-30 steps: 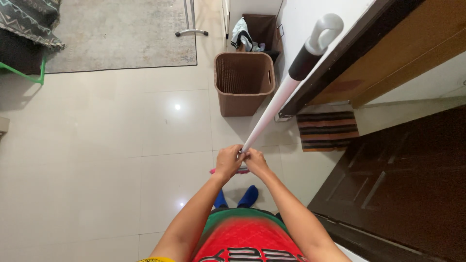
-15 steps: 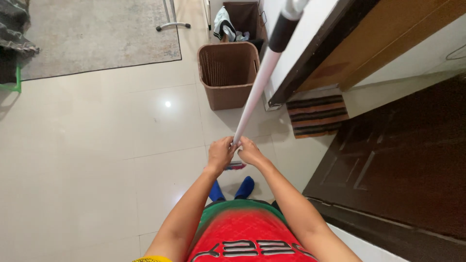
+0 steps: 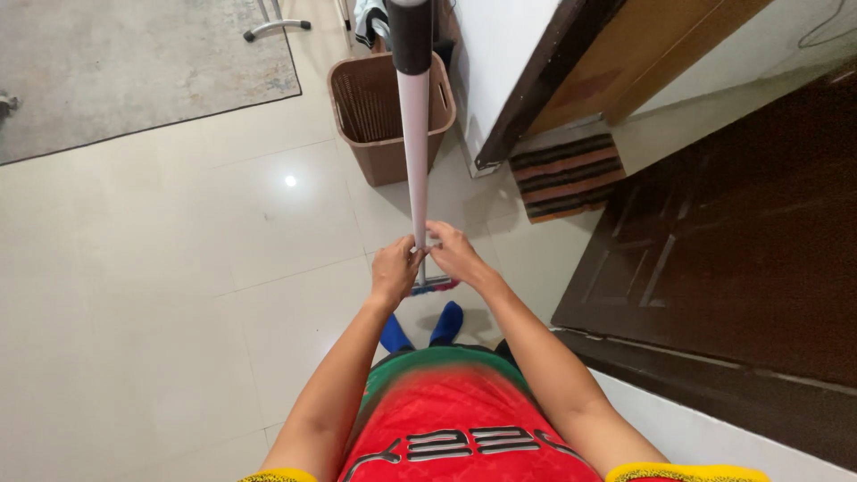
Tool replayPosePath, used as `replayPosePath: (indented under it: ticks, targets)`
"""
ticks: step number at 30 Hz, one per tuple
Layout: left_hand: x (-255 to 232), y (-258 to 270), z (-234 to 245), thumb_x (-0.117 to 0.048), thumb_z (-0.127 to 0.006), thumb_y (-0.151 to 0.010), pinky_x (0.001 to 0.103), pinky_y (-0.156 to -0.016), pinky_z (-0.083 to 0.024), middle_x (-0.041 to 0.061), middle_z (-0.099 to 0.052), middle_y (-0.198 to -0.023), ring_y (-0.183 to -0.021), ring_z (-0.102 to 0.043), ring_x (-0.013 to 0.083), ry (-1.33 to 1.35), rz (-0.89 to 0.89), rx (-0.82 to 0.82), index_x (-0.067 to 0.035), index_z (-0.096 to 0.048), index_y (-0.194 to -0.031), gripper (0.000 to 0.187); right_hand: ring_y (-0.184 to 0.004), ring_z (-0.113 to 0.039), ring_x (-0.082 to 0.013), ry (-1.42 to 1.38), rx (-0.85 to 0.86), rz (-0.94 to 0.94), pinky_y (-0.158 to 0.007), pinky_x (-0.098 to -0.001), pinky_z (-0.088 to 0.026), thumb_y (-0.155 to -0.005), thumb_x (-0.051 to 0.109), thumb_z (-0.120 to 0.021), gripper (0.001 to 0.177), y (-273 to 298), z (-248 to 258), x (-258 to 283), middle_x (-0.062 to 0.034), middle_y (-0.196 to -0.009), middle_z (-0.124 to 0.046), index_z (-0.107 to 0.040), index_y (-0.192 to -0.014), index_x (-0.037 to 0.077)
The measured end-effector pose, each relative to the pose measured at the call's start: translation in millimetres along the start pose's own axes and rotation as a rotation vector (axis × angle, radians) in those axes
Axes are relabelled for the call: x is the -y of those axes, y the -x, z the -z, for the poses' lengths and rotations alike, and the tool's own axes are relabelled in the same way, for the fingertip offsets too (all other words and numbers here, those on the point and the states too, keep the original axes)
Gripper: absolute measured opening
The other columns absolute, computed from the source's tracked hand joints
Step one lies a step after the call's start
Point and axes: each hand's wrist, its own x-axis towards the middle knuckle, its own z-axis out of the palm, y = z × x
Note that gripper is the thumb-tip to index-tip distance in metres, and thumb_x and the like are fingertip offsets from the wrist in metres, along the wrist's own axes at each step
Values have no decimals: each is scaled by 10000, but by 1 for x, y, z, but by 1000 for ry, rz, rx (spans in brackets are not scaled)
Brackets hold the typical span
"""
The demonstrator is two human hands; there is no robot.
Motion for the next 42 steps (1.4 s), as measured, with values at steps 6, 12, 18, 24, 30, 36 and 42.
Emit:
replayPosePath:
  ticks: [6, 12, 18, 24, 30, 36, 42]
  targets:
    - [-10, -4, -6, -324, -720, -928, 500, -661, -507, 132, -706, -865, -737, -666, 379, 50, -61, 19, -95, -697, -959, 232, -1059, -688, -277, -212, 22, -85, -865, -371, -577, -809, -58, -566, 583, 24, -3, 6, -137, -1233, -663, -601, -1372, 89]
    - [-19, -13, -7, -343, -723, -917, 488, -654, -520, 125, -728, -878, -737, -686, 362, 58, -17, 105, -109, -704, -963, 239, -1045, -677, -261, -147, -64, 7, -883, -360, -586, -828, -24, -587, 592, 28, -3, -6, -136, -1254, -650, -593, -1405, 108]
    - [-20, -18, -9, -337, -732, -909, 497, -678, -531, 128, -742, -910, -790, -695, 372, 33, -20, 108, -145, -725, -978, 204, -974, -685, -237, -149, -25, 35, -865, -348, -583, -770, 37, -681, 627, 22, 1, -12, -141, -1268, -631, -563, -1385, 73]
    - [-7, -15, -16, -171, -675, -884, 527, -721, -530, 145, -737, -957, -831, -678, 414, 17, -62, 117, -155, -708, -1108, 227, -885, -739, -193, -211, -60, -220, -809, -341, -595, -940, 269, -693, 382, 18, -3, -2, -108, -996, -755, -680, -1269, 74]
    - [1, -18, -16, -190, -679, -901, 514, -728, -529, 136, -739, -971, -842, -686, 399, 39, -3, 151, -164, -715, -1104, 207, -868, -727, -246, -98, -25, -225, -803, -380, -574, -973, 355, -651, 434, 16, -1, 10, -148, -964, -751, -675, -1305, 77]
    - [13, -19, -20, -216, -679, -886, 495, -734, -538, 133, -738, -988, -860, -691, 376, 34, 18, 159, -153, -708, -1106, 230, -914, -715, -223, -105, -20, -161, -817, -386, -558, -995, 364, -632, 431, 12, -9, 1, -145, -1013, -747, -672, -1302, 64]
    - [20, -24, -27, -307, -641, -937, 469, -785, -551, 124, -732, -1061, -886, -717, 336, 47, 140, 243, -142, -688, -1147, 271, -856, -720, -225, -97, -23, -218, -798, -374, -563, -980, 367, -649, 414, 6, -10, 0, -138, -919, -752, -696, -1256, 62]
